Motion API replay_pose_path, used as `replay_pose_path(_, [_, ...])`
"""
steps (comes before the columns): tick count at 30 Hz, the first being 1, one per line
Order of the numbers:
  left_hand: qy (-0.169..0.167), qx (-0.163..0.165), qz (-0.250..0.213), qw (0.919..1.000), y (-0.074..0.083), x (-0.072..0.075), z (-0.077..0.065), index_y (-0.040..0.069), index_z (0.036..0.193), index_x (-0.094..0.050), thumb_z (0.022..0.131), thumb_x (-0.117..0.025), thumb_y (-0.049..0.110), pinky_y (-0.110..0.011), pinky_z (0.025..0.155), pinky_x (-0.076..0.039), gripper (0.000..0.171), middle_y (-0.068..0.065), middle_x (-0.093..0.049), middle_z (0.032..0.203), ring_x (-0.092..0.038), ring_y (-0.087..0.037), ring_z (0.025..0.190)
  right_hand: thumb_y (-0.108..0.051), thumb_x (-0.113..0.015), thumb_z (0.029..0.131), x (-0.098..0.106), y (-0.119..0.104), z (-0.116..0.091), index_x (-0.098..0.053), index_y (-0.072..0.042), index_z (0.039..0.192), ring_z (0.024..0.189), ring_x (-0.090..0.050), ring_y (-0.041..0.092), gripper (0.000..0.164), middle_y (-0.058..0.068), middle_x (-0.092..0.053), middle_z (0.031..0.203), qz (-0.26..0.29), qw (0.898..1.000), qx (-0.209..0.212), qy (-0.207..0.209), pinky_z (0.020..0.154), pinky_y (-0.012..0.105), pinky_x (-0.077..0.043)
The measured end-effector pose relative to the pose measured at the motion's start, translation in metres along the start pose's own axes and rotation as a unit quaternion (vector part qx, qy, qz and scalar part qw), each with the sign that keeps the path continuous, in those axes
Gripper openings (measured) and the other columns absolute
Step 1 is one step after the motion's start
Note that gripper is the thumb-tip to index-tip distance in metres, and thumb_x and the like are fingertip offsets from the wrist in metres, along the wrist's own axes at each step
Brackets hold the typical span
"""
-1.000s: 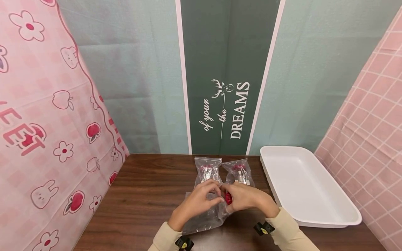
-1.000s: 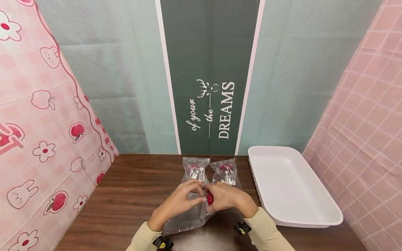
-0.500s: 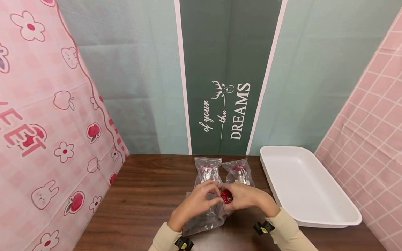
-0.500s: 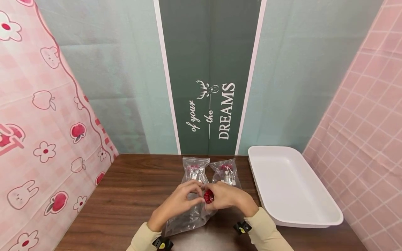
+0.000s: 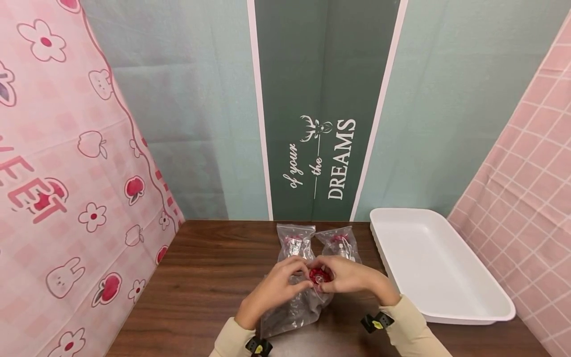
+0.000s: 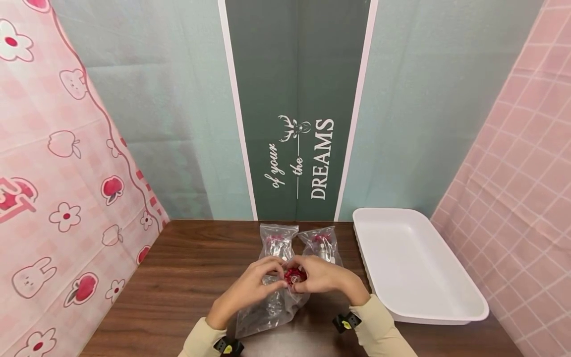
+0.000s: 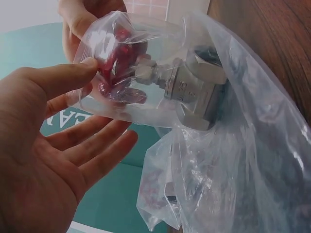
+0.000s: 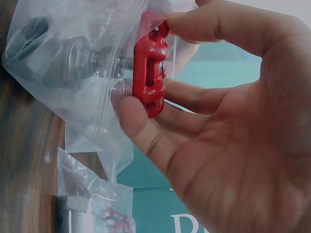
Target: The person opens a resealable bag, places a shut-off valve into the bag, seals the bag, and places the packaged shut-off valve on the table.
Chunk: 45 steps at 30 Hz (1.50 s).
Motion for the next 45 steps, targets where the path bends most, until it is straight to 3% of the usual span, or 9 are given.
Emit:
replay_pose_path(7, [-0.007,0.011,-0.009,0.9999,-0.002,0.002,-0.004,0.014,0.098,-0.067,0.096,-0.08,0.018,-0.034,0.104,-0.058,0.014,-0.008,-0.07,0.132,-0.068,-0.023,0.122,-0.011,-0.08,0.083,0.0,-0.001,0.0,-0.061,-0.005,0.121,0.081,-0.065,0.006,0.042,0.002,-0.07,0.097,0.05,0.998,-0.006,0.029,0.069,0.023,-0.057])
replay_pose_path(13, [-0.003,0.003,-0.008,1.0,-0.002,0.003,-0.007,0.015,0.096,-0.067,0.096,-0.08,0.017,-0.037,0.103,-0.059,0.014,-0.014,-0.07,0.133,-0.069,-0.027,0.121,-0.008,-0.081,0.085,-0.004,-0.008,-0.005,-0.064,-0.012,0.103,0.079,-0.059,0.007,0.025,0.0,-0.065,0.094,0.024,0.997,0.02,0.069,0.068,0.025,-0.055])
replay_pose_path(17, [-0.001,0.005,-0.018,0.9998,-0.003,0.004,-0.008,0.015,0.096,-0.066,0.096,-0.08,0.017,-0.037,0.102,-0.06,0.014,-0.016,-0.069,0.133,-0.069,-0.027,0.122,-0.008,-0.076,0.092,-0.006,-0.012,-0.009,-0.067,-0.017,0.1,0.085,-0.061,0.006,0.014,-0.003,-0.066,0.098,0.001,0.995,0.04,0.093,0.074,0.027,-0.057])
replay_pose_path(21, [0.001,0.018,-0.039,0.9991,-0.005,0.005,-0.007,0.015,0.096,-0.066,0.098,-0.078,0.014,-0.039,0.1,-0.061,0.012,-0.017,-0.069,0.134,-0.069,-0.027,0.121,-0.018,-0.071,0.102,-0.009,-0.016,-0.011,-0.069,-0.018,0.103,0.092,-0.064,0.004,0.002,-0.002,-0.073,0.11,-0.006,0.992,0.05,0.113,0.08,0.028,-0.058])
replay_pose_path(25, [0.002,0.028,-0.051,0.9983,-0.007,0.005,-0.006,0.014,0.097,-0.066,0.1,-0.076,0.015,-0.043,0.099,-0.061,0.011,-0.016,-0.069,0.133,-0.069,-0.028,0.12,-0.032,-0.084,0.093,-0.014,-0.018,-0.013,-0.068,-0.019,0.106,0.09,-0.062,0.006,0.024,-0.002,-0.074,0.116,-0.03,0.99,0.046,0.13,0.077,0.026,-0.054])
replay_pose_path(28, [0.004,0.024,-0.044,0.9987,-0.006,0.004,-0.006,0.014,0.098,-0.066,0.1,-0.077,0.018,-0.042,0.099,-0.061,0.011,-0.014,-0.069,0.132,-0.069,-0.026,0.12,-0.029,-0.094,0.081,-0.018,-0.019,-0.014,-0.066,-0.019,0.107,0.094,-0.062,0.007,0.039,-0.003,-0.072,0.117,-0.055,0.987,0.043,0.144,0.079,0.026,-0.053])
replay_pose_path(34, [0.006,0.009,-0.023,0.9997,-0.006,0.003,-0.005,0.015,0.11,-0.068,0.1,-0.076,0.025,-0.042,0.098,-0.06,0.016,-0.006,-0.071,0.125,-0.069,-0.02,0.114,-0.017,-0.09,0.079,-0.022,-0.021,-0.016,-0.067,-0.017,0.111,0.104,-0.064,0.008,0.04,-0.006,-0.069,0.117,-0.083,0.982,0.054,0.163,0.089,0.032,-0.057])
replay_pose_path(39, [-0.011,0.054,-0.063,0.9964,-0.015,0.001,0.0,0.012,0.138,-0.061,0.11,-0.061,0.033,-0.039,0.102,-0.059,0.036,-0.005,-0.067,0.136,-0.067,-0.021,0.123,-0.013,-0.086,0.078,-0.022,-0.019,-0.016,-0.068,-0.017,0.115,0.106,-0.065,0.011,0.041,-0.004,-0.069,0.12,-0.087,0.981,0.057,0.163,0.09,0.032,-0.059])
replay_pose_path(45, [-0.013,0.107,-0.12,0.9869,-0.027,-0.003,0.006,0.015,0.147,-0.054,0.116,-0.044,0.026,-0.043,0.107,-0.056,0.033,-0.014,-0.063,0.145,-0.063,-0.028,0.132,-0.01,-0.082,0.075,-0.022,-0.016,-0.016,-0.067,-0.016,0.112,0.114,-0.066,0.015,0.041,-0.002,-0.069,0.126,-0.082,0.983,0.062,0.155,0.097,0.036,-0.058])
Point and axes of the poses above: each hand's wrist, its own z-axis towards the middle knuckle, its own x-axis out of the back of the hand, y = z × x, the point moved 6 cm from there along z, towards the middle knuckle
